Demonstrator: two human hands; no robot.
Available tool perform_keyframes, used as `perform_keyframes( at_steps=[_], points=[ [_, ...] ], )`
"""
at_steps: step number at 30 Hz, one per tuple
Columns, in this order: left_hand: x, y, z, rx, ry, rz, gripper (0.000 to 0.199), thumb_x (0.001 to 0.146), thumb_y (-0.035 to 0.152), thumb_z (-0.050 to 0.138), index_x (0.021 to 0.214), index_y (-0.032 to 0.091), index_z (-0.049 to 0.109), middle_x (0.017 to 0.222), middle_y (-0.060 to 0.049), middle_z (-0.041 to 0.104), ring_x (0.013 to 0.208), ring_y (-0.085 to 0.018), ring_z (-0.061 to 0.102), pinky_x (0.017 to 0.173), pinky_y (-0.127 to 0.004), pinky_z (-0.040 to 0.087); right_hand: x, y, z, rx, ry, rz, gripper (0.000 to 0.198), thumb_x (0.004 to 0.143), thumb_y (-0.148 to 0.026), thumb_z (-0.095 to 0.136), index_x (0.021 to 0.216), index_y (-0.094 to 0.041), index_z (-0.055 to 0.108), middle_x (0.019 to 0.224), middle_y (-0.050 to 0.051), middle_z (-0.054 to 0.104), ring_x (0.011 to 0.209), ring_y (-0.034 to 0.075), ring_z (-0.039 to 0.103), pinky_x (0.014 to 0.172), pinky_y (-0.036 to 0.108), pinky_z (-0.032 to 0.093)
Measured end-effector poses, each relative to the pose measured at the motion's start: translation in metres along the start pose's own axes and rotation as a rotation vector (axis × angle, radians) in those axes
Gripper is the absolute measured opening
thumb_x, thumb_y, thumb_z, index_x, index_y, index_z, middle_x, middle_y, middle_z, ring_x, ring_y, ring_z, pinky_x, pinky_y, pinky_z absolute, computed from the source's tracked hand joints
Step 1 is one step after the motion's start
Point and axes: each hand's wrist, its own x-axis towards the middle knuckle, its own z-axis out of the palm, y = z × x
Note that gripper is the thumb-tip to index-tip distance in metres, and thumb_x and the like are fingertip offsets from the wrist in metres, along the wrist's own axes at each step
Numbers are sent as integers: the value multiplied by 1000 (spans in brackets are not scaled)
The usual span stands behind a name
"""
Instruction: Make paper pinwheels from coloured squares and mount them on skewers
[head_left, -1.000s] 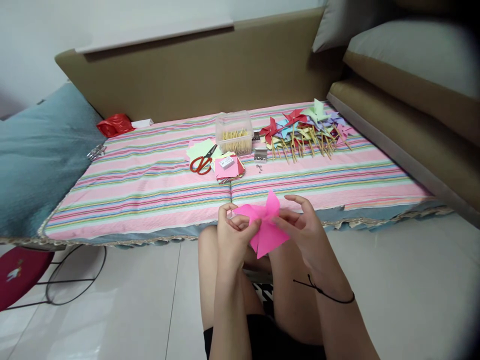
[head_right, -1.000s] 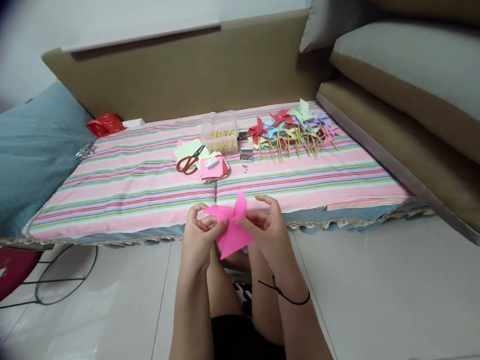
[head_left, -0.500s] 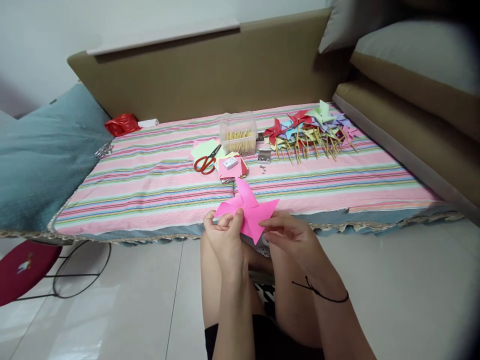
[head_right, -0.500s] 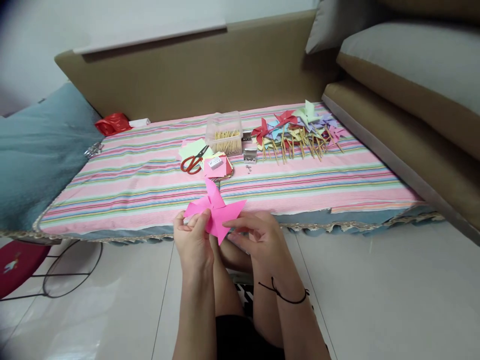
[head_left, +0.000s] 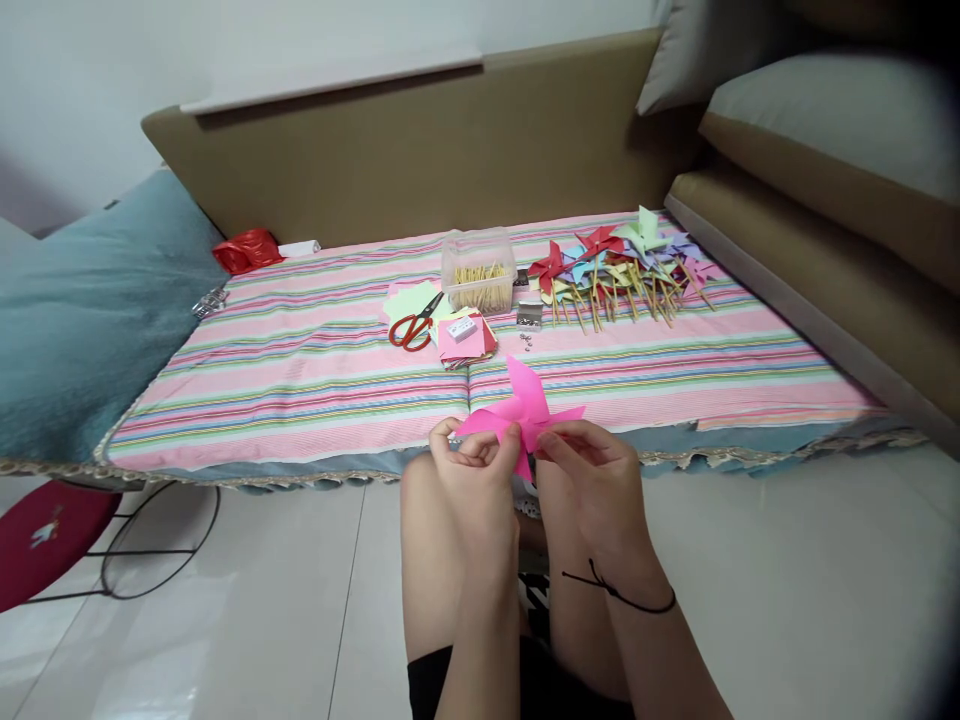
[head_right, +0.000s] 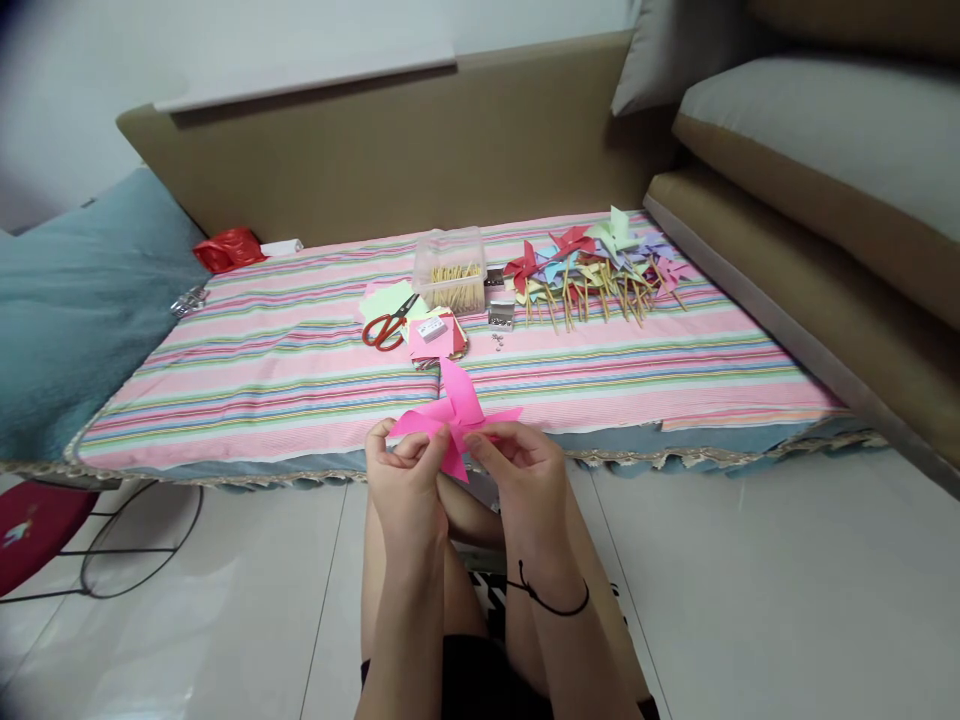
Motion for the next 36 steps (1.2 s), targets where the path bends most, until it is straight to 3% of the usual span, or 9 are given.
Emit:
perform_keyframes(
  at_steps=[11, 36],
  points=[
    [-4, 0, -1, -2, -74, 24, 53, 63, 13, 77, 92, 24, 34, 57, 9, 67, 48, -6, 57, 55, -16, 41, 0, 5, -1, -25, 46, 5, 19, 64, -31, 83, 63, -21, 67, 61, -1, 66, 59, 14, 60, 55, 27, 49],
    [1, 1, -2, 36, -189, -9, 51, 66, 13, 78, 93, 23, 36, 59, 5, 71, 51, -6, 60, 57, -15, 44, 6, 10, 1, 22, 136, 28, 17, 59, -28, 82, 63, -20, 68, 59, -1, 68, 57, 13, 60, 54, 26, 48]
  ],
)
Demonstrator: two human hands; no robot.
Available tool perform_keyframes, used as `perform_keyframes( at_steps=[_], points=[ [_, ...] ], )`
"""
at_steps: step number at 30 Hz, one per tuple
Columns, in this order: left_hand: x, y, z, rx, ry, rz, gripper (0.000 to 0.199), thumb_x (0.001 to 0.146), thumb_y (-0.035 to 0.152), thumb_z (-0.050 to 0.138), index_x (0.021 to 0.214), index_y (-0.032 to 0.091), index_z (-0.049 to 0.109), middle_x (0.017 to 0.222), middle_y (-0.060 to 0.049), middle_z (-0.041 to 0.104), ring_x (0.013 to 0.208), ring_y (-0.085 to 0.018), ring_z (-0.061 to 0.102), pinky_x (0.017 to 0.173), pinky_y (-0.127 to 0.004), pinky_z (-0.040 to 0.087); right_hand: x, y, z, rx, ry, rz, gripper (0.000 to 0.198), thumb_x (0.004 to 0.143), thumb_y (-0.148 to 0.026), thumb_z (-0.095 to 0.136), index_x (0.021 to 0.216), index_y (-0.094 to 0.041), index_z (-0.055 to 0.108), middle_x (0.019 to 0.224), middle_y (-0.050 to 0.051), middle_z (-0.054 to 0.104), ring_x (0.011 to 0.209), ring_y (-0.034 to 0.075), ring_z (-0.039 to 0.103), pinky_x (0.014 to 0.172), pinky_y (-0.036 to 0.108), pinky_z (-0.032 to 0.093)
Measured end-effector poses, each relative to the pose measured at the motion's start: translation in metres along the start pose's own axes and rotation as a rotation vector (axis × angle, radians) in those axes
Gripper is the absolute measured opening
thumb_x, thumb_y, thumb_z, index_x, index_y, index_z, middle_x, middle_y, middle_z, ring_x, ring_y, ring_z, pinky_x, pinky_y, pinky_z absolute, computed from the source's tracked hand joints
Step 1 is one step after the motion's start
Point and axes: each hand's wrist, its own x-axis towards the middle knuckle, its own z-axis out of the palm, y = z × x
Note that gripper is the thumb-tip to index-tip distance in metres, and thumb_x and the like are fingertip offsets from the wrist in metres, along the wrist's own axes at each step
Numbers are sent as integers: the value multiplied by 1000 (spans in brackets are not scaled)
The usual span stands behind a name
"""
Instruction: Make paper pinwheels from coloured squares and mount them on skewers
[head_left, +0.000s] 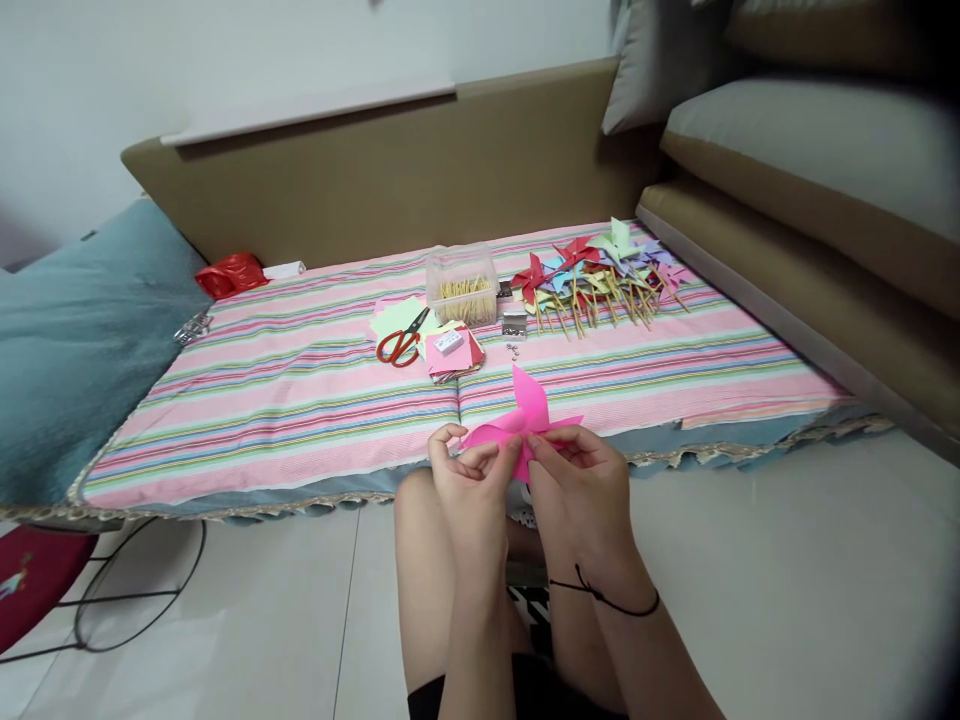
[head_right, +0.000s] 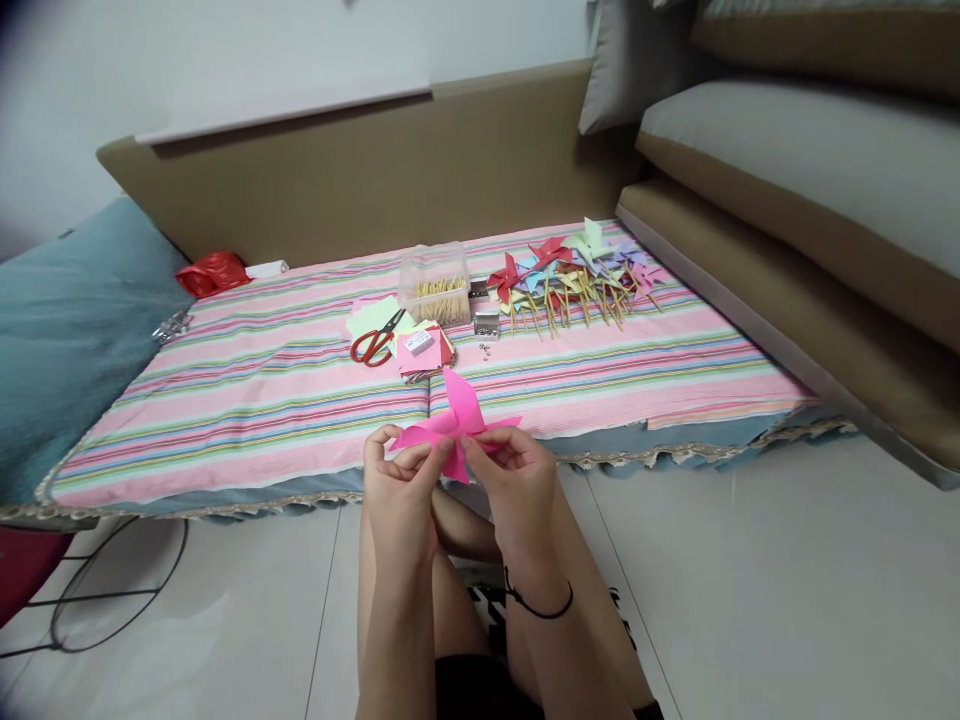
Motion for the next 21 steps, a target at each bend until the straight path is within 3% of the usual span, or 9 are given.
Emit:
perform_keyframes(
  at_steps=[15, 21],
  points=[
    [0, -2, 0, 16, -9, 22, 51, 67, 12, 76, 95, 23, 35, 59, 4, 70, 52, -7, 61, 59, -16, 46, 0, 3, -2, 20, 5, 14, 17, 59, -27, 84, 65, -20, 70, 62, 0, 69, 58, 13, 60, 56, 25, 49],
    [2, -6, 3, -25, 128, 18, 54, 65, 12, 76, 98, 22, 34, 53, 10, 62, 47, -5, 53, 56, -15, 43, -3, 9, 2, 67, -47, -71, 26, 65, -25, 82, 78, -21, 60, 70, -2, 68, 64, 13, 63, 61, 26, 52]
  ],
)
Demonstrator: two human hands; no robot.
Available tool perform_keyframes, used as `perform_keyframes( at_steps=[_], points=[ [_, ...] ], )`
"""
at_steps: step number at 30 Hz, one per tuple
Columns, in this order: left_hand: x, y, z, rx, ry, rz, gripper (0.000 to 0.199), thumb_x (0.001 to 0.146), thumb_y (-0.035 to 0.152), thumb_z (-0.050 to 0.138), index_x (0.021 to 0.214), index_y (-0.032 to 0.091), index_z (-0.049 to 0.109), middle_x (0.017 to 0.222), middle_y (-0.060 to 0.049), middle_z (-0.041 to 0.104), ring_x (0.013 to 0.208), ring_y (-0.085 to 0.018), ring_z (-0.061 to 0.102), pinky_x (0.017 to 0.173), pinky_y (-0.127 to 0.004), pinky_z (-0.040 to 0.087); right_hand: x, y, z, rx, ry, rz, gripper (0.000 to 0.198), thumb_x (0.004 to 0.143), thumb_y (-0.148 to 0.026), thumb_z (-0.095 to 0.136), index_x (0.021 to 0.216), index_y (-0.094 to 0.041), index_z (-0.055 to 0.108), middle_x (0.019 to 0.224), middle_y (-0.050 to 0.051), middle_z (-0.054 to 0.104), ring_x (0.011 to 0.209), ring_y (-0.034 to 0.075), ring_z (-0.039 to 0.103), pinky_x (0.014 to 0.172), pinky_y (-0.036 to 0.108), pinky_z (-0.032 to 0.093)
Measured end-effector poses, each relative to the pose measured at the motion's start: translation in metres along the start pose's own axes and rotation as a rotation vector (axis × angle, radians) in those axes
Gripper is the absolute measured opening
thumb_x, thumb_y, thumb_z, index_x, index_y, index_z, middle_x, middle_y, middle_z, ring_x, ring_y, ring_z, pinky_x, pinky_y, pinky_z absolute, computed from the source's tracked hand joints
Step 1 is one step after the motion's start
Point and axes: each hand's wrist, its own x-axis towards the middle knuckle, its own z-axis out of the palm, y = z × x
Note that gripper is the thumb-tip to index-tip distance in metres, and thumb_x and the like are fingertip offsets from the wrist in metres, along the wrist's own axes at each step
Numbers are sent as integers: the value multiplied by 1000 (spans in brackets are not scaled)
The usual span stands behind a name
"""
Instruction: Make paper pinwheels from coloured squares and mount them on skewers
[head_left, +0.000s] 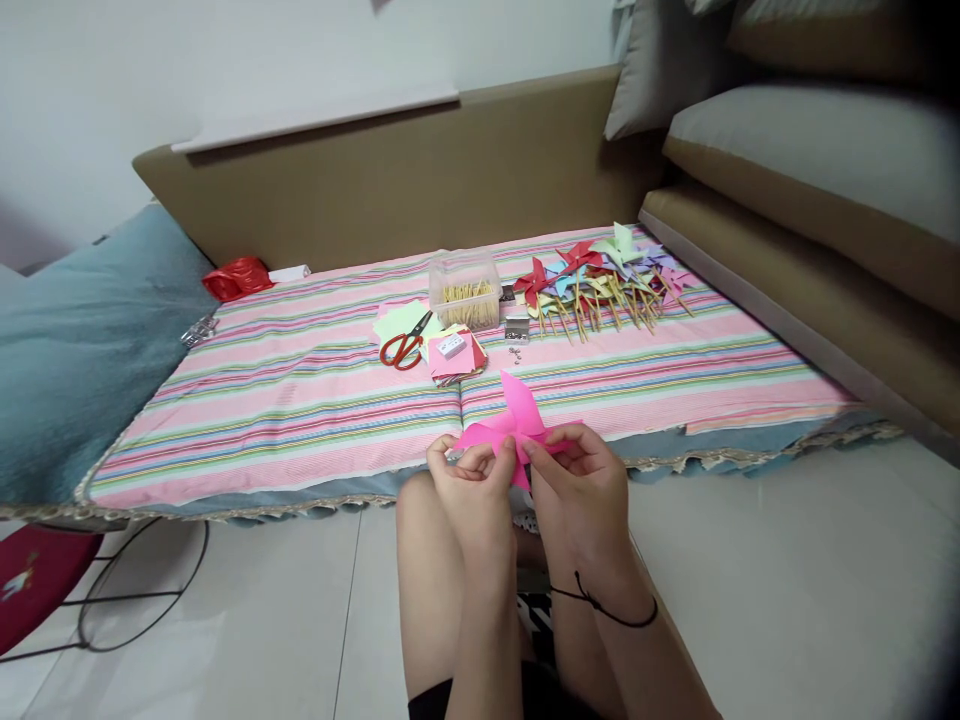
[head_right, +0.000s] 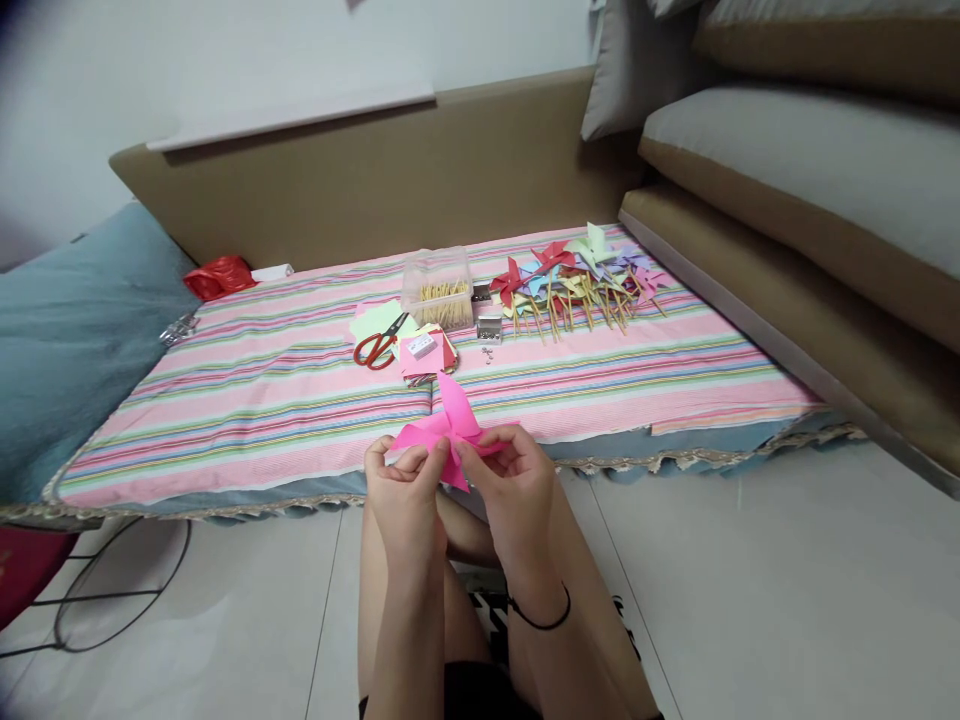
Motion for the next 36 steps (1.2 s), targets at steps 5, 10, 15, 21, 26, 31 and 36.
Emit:
perform_keyframes(
  at_steps=[5, 10, 15, 21, 26, 31, 36],
  points=[
    [-1, -3, 0, -34, 40, -8, 55, 68, 16, 77, 102, 22, 34, 49, 15, 53, 45, -3, 47, 53, -13, 39, -1, 2, 5, 171, 58, 54, 66, 62, -22, 85, 113, -28, 43, 77, -4, 73, 69, 14, 68, 68, 29, 56],
    [-3, -5, 1, -44, 19, -15, 57, 66, 13, 77, 101, 22, 34, 57, 8, 65, 51, -5, 56, 59, -16, 45, 1, -5, 6, 107, 93, 108, 82, 55, -28, 87, 123, -24, 41, 66, -6, 69, 60, 16, 67, 62, 31, 56],
    [-3, -6, 4, -32, -16, -15, 56, 65, 13, 77, 98, 24, 33, 59, 6, 69, 52, -7, 60, 60, -18, 46, 4, -7, 3, 61, 101, 108, 81, 56, -30, 86, 123, -25, 40, 69, -5, 69, 60, 17, 67, 62, 33, 56],
    [-1, -7, 2, 4, -48, -37, 57, 61, 15, 79, 94, 24, 34, 56, 9, 66, 48, -8, 60, 59, -19, 45, 7, -2, -1, -1, 61, 95, 75, 60, -29, 82, 122, -26, 39, 68, -5, 67, 58, 17, 65, 60, 33, 55],
    [6, -1, -9, 50, -164, -107, 62, 60, 20, 83, 106, 22, 41, 53, 11, 60, 47, -8, 58, 57, -18, 44, 15, -3, -5, -19, 57, 141, 79, 53, -33, 84, 120, -25, 42, 62, -8, 63, 51, 15, 61, 55, 30, 53],
    [17, 9, -28, 67, -434, -220, 53, 74, 31, 75, 115, 21, 44, 62, 6, 65, 57, -9, 62, 65, -21, 48, 28, -15, -23, -33, -209, 336, 82, 50, -26, 86, 120, -21, 43, 66, -7, 67, 59, 14, 63, 61, 28, 51],
    [21, 9, -36, 206, -532, -197, 58, 69, 21, 79, 112, 23, 40, 77, -1, 74, 67, -13, 68, 65, -22, 49, 38, -19, -36, -204, -415, 378, 78, 58, -23, 82, 125, -22, 41, 62, -9, 63, 55, 13, 58, 56, 24, 46]
  ],
)
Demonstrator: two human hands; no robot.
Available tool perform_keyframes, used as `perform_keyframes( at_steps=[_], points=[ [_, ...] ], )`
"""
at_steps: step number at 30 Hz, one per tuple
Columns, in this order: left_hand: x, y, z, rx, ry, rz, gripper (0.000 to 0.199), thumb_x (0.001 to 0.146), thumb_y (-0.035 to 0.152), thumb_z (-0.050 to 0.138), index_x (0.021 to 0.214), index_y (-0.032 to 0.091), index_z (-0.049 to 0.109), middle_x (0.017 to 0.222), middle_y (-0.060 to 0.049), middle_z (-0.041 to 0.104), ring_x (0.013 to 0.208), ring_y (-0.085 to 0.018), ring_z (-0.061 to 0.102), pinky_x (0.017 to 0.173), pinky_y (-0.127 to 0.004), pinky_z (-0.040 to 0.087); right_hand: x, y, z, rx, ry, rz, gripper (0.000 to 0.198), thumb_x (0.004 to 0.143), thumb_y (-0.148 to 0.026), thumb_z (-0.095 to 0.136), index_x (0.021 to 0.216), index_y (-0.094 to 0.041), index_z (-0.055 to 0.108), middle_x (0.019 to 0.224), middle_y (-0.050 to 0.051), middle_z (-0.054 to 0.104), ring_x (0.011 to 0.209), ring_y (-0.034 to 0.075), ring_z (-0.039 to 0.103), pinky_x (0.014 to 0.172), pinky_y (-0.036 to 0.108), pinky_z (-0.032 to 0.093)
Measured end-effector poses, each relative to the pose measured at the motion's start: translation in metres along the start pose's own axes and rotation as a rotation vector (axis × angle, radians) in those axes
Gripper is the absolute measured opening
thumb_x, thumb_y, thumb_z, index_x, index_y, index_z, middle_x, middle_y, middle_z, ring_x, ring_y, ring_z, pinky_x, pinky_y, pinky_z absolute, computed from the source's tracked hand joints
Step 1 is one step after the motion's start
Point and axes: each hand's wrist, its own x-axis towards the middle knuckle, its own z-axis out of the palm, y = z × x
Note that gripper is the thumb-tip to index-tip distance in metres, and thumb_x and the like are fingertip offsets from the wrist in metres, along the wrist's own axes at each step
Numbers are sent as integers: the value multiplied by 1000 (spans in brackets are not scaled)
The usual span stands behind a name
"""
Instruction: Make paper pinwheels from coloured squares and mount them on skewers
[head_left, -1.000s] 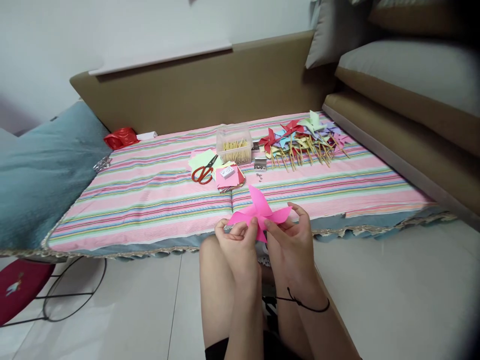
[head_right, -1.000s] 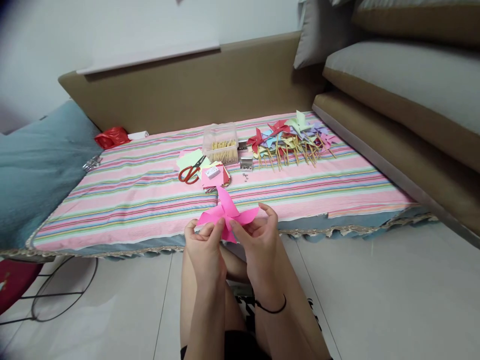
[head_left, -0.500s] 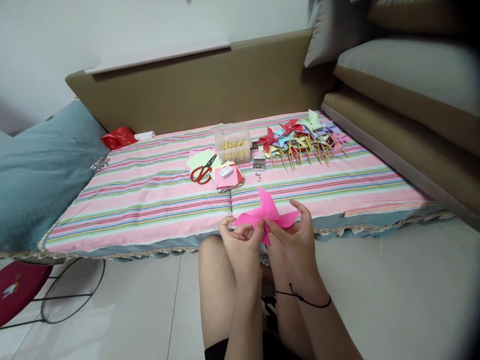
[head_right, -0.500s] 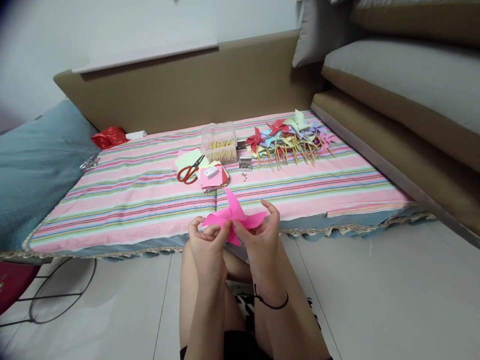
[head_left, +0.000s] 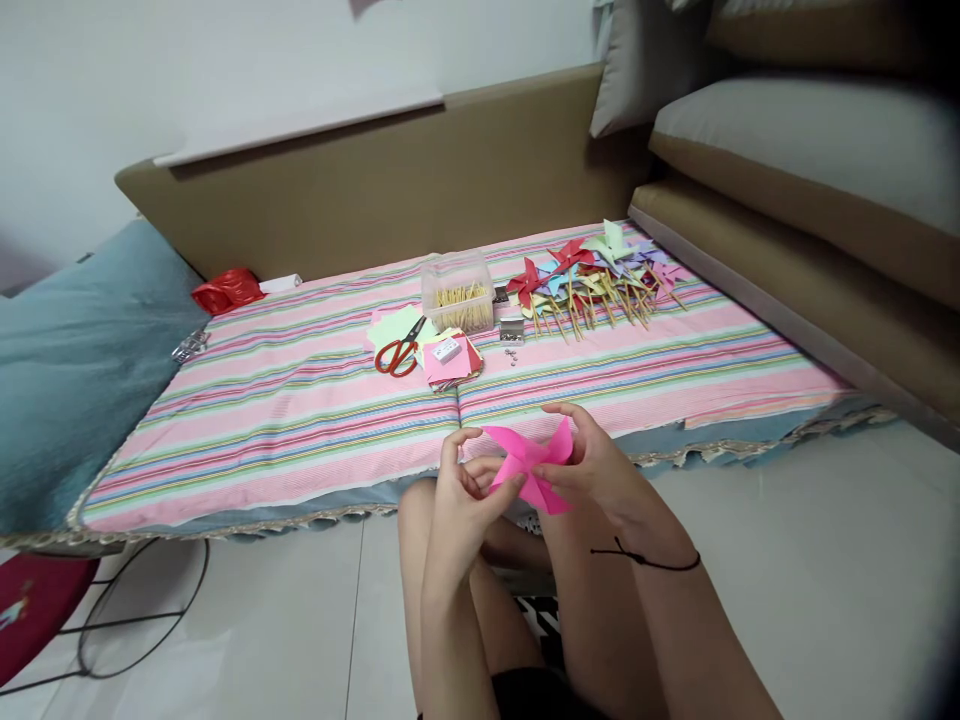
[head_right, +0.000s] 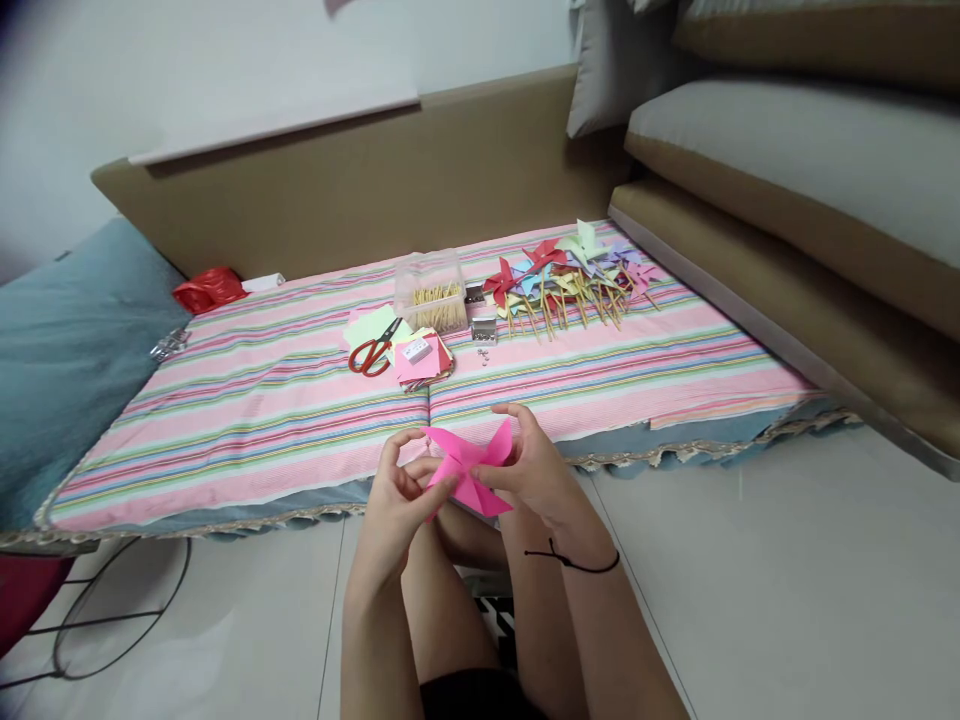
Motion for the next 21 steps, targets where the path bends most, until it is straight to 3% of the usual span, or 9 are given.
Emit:
perform_keyframes(
  at_steps=[9, 15, 21],
  points=[
    [2, -5, 2, 104, 100, -17, 61, 66, 18, 77, 112, 23, 37, 64, 2, 72, 55, -13, 66, 54, -19, 46, 0, -1, 6, -174, 15, -29, 75, 60, -22, 79, 125, -24, 41, 61, -10, 60, 52, 13, 56, 50, 24, 44],
    [9, -14, -2, 50, 210, 11, 66, 61, 21, 80, 110, 23, 36, 63, 2, 71, 50, -14, 64, 50, -19, 45, -2, 4, 23, 39, 99, -77, 79, 56, -33, 82, 124, -26, 42, 66, -6, 69, 61, 17, 65, 61, 29, 52],
    [12, -15, -2, 64, 231, 19, 63, 64, 20, 78, 110, 23, 35, 61, 4, 70, 51, -12, 63, 51, -19, 46, 3, 10, 25, 7, 114, -101, 79, 57, -30, 82, 124, -25, 39, 64, -5, 70, 58, 17, 64, 59, 30, 52]
  ],
)
